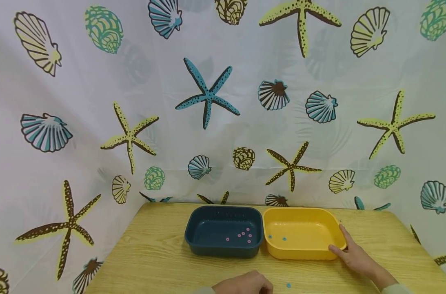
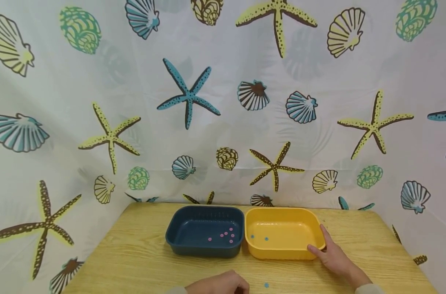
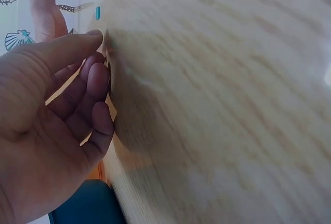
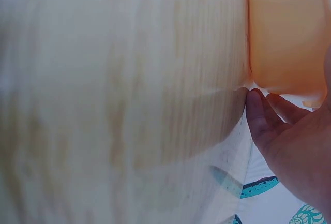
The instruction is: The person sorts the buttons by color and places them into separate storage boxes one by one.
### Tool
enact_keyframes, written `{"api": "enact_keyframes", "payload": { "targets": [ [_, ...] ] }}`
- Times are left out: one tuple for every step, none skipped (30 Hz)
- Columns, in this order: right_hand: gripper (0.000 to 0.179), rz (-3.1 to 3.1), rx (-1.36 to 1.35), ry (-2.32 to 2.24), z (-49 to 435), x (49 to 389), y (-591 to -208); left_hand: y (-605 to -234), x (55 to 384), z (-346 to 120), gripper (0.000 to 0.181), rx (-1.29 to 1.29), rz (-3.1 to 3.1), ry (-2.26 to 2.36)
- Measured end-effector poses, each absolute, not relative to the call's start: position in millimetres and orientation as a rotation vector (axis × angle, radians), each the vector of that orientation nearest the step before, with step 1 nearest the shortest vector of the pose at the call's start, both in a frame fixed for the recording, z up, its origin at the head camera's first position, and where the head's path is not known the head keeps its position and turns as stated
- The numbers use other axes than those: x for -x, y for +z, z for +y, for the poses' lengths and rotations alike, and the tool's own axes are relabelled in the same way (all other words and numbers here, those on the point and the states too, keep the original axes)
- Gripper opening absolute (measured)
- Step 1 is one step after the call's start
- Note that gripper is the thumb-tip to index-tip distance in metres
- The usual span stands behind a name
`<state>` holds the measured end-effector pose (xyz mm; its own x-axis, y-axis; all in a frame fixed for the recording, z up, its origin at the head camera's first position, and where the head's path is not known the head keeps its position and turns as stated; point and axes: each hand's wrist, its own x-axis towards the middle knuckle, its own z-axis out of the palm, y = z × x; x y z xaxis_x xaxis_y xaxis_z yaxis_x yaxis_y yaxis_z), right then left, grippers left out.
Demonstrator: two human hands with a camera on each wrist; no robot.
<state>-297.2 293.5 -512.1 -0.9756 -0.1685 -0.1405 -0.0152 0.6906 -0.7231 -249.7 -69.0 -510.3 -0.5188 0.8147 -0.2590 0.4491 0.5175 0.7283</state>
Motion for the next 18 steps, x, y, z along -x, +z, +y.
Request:
{"api": "enact_keyframes", "payload": {
  "targets": [
    [0.095, 2.703, 0.145, -1.158, 294, 297, -512, -515, 253, -70, 0.011, -1.041, 2.176, 0.802],
    [0.096, 2.701, 0.143, -1.161, 294, 297, -512, -517, 254, -70, 0.010, -1.042, 2.188, 0.792],
    [0.096, 2.699, 0.142, -1.164, 294, 297, -512, -531, 263, -71, 0.009, -1.069, 2.180, 0.797],
    [0.096, 2.701, 0.142, -1.163, 294, 297, -512, -531, 264, -72, 0.009, -1.070, 2.181, 0.809],
    [0.097, 2.701, 0.142, -1.164, 293, 297, -512, -528, 264, -72, 0.009, -1.042, 2.162, 0.855],
    [0.097, 2.701, 0.142, -1.165, 294, 296, -512, -527, 265, -73, 0.008, -1.040, 2.156, 0.875],
    [0.097, 2.702, 0.143, -1.166, 294, 296, -512, -524, 264, -73, 0.008, -1.030, 2.151, 0.899],
    [0.097, 2.704, 0.147, -1.165, 294, 296, -512, -518, 262, -73, 0.007, -1.002, 2.146, 0.925],
    [0.097, 2.706, 0.150, -1.163, 294, 296, -512, -514, 262, -73, 0.006, -0.993, 2.144, 0.950],
    [0.097, 2.706, 0.150, -1.162, 294, 297, -512, -498, 254, -72, 0.006, -0.962, 2.161, 0.970],
    [0.097, 2.704, 0.150, -1.163, 294, 297, -512, -495, 254, -72, 0.005, -0.957, 2.170, 0.988],
    [0.097, 2.703, 0.149, -1.162, 295, 297, -512, -492, 255, -71, 0.005, -0.960, 2.188, 0.998],
    [0.097, 2.702, 0.148, -1.161, 295, 298, -513, -489, 255, -70, 0.005, -0.978, 2.215, 0.994],
    [0.097, 2.701, 0.146, -1.160, 295, 298, -513, -486, 256, -70, 0.005, -1.005, 2.241, 0.988],
    [0.097, 2.700, 0.145, -1.159, 295, 298, -513, -482, 257, -69, 0.004, -1.023, 2.252, 0.996],
    [0.096, 2.700, 0.146, -1.159, 295, 298, -513, -479, 259, -68, 0.004, -1.054, 2.269, 0.994],
    [0.096, 2.700, 0.145, -1.160, 295, 298, -513, -476, 260, -68, 0.003, -1.079, 2.285, 0.990],
    [0.096, 2.699, 0.146, -1.162, 295, 298, -513, -474, 262, -67, 0.003, -1.103, 2.300, 0.987]
  ]
}}
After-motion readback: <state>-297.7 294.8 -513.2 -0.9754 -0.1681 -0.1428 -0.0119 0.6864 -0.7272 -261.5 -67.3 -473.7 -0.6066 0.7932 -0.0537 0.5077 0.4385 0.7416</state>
